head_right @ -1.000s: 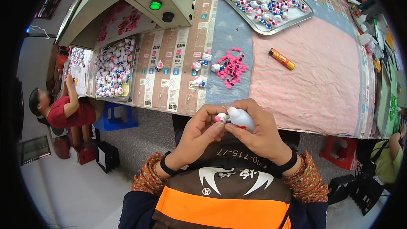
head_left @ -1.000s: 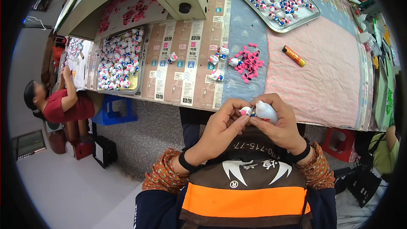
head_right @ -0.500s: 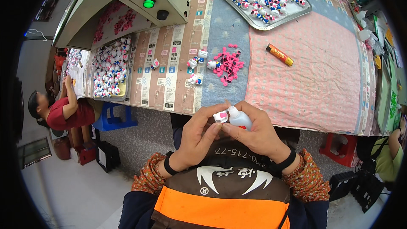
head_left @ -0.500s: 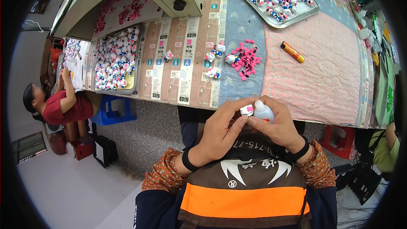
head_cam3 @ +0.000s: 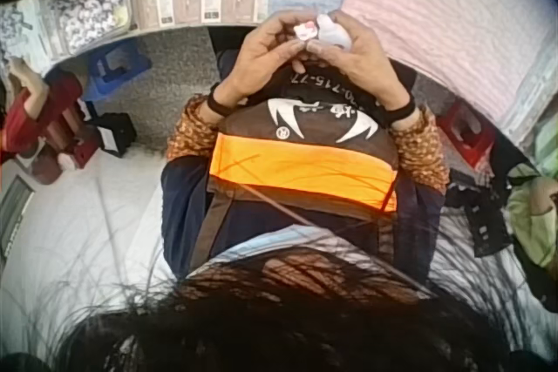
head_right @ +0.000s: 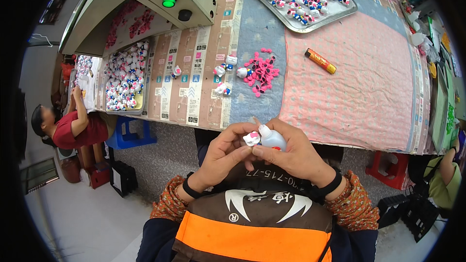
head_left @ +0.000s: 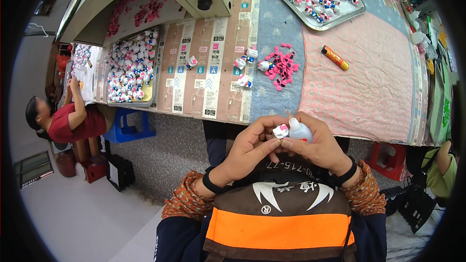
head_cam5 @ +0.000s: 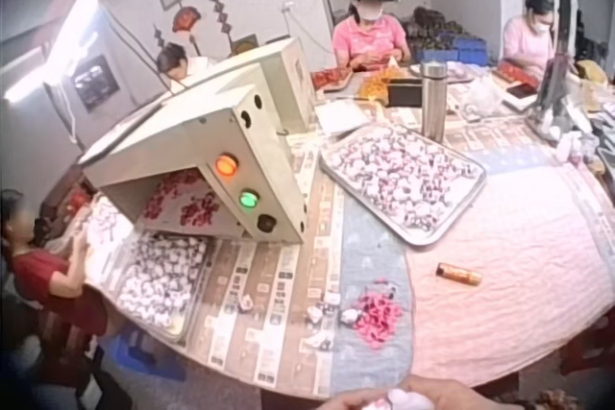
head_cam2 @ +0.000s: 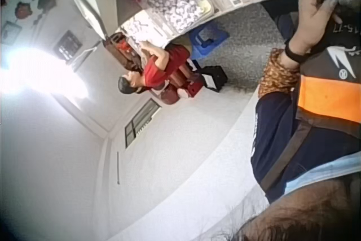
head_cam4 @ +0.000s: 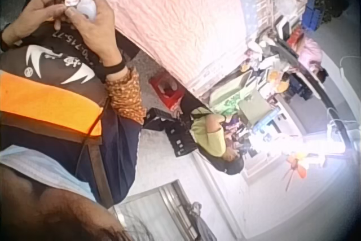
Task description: Assembling small toy figures by gluing pieces together and placing them into a heating/curing machine.
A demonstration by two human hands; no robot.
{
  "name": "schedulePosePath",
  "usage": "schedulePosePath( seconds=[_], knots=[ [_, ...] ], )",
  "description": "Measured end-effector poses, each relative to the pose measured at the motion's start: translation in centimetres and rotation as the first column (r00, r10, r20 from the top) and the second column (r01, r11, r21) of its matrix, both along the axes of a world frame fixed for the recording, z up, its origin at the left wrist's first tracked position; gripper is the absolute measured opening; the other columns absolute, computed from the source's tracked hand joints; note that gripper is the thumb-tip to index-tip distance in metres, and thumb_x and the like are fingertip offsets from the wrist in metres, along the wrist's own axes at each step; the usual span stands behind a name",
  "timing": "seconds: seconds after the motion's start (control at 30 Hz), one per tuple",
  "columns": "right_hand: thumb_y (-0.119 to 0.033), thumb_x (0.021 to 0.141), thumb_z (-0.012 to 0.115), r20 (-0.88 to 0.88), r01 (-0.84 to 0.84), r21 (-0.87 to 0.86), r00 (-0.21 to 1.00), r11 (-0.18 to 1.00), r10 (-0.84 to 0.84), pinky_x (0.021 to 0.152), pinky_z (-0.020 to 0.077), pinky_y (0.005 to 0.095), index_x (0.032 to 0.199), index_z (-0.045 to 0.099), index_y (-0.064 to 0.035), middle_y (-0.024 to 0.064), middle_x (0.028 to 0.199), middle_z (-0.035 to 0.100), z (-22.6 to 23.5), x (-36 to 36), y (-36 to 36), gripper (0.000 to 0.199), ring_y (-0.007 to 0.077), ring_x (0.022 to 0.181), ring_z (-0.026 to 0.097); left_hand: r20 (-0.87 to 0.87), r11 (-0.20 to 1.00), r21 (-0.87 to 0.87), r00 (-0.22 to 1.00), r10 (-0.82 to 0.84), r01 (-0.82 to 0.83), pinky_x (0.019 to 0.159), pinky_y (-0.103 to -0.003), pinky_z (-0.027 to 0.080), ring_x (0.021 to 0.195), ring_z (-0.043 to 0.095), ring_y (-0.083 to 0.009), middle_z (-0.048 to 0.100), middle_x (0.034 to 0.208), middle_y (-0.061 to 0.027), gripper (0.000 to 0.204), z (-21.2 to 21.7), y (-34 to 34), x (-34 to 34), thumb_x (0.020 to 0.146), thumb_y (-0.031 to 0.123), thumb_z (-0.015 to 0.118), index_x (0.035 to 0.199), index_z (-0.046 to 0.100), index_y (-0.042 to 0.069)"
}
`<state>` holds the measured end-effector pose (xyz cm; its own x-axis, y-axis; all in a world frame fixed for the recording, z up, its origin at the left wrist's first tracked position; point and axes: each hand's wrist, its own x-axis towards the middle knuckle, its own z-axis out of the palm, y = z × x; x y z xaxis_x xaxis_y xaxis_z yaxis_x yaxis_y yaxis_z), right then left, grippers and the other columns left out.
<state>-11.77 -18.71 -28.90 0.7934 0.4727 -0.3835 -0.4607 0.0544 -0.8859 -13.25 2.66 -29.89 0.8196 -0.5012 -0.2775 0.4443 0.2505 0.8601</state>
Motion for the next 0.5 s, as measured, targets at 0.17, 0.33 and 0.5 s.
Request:
schedulePosePath(
  seconds=[0.17, 0.33, 0.5],
  knots=[
    [-0.023, 0.093, 0.074, -0.161, -0.025, 0.024, 0.987, 0.999, 0.028, 0.058, 0.0511, 0.0199, 0.107, 0.058, -0.0042, 0.0013, 0.088, 0.062, 0.7, 0.4, -0.3, 0.028, 0.0064, 0.071, 0.063, -0.047, 0.999, -0.001, 0.997, -0.055, 0.055, 0.075, -0.024, 0.059, 0.1, 0.065, -0.0139, 0.057, 0.123, -0.0097, 0.036, -0.3, 0.4, -0.3, 0.1, 0.003, 0.056, 0.135, 0.044, 0.002],
    [-0.023, 0.094, 0.073, -0.112, -0.046, 0.002, 0.993, 0.999, 0.046, 0.06, 0.0509, 0.02, 0.109, 0.056, -0.0046, 0.0022, 0.091, 0.062, 1.0, 0.4, -0.1, 0.029, 0.0056, 0.074, 0.063, 0.112, 0.993, 0.112, 0.992, -0.057, 0.045, 0.08, -0.026, 0.059, 0.103, 0.065, -0.0156, 0.057, 0.123, -0.0116, 0.035, -1.0, 0.6, -0.4, 0.099, 0.002, 0.058, 0.131, 0.044, 0.002],
    [-0.015, 0.093, 0.072, 0.094, 0.024, -0.09, 0.995, 0.996, -0.016, 0.072, 0.0517, 0.0247, 0.114, 0.054, -0.0044, 0.0052, 0.098, 0.063, 0.0, -0.5, -0.4, 0.03, 0.0089, 0.085, 0.063, 0.156, 0.99, 0.105, 0.985, 0.078, -0.095, 0.084, -0.029, 0.059, 0.105, 0.065, -0.017, 0.057, 0.123, -0.0141, 0.037, -1.0, 0.2, -0.9, 0.099, 0.003, 0.058, 0.132, 0.042, 0.003]
  ],
)
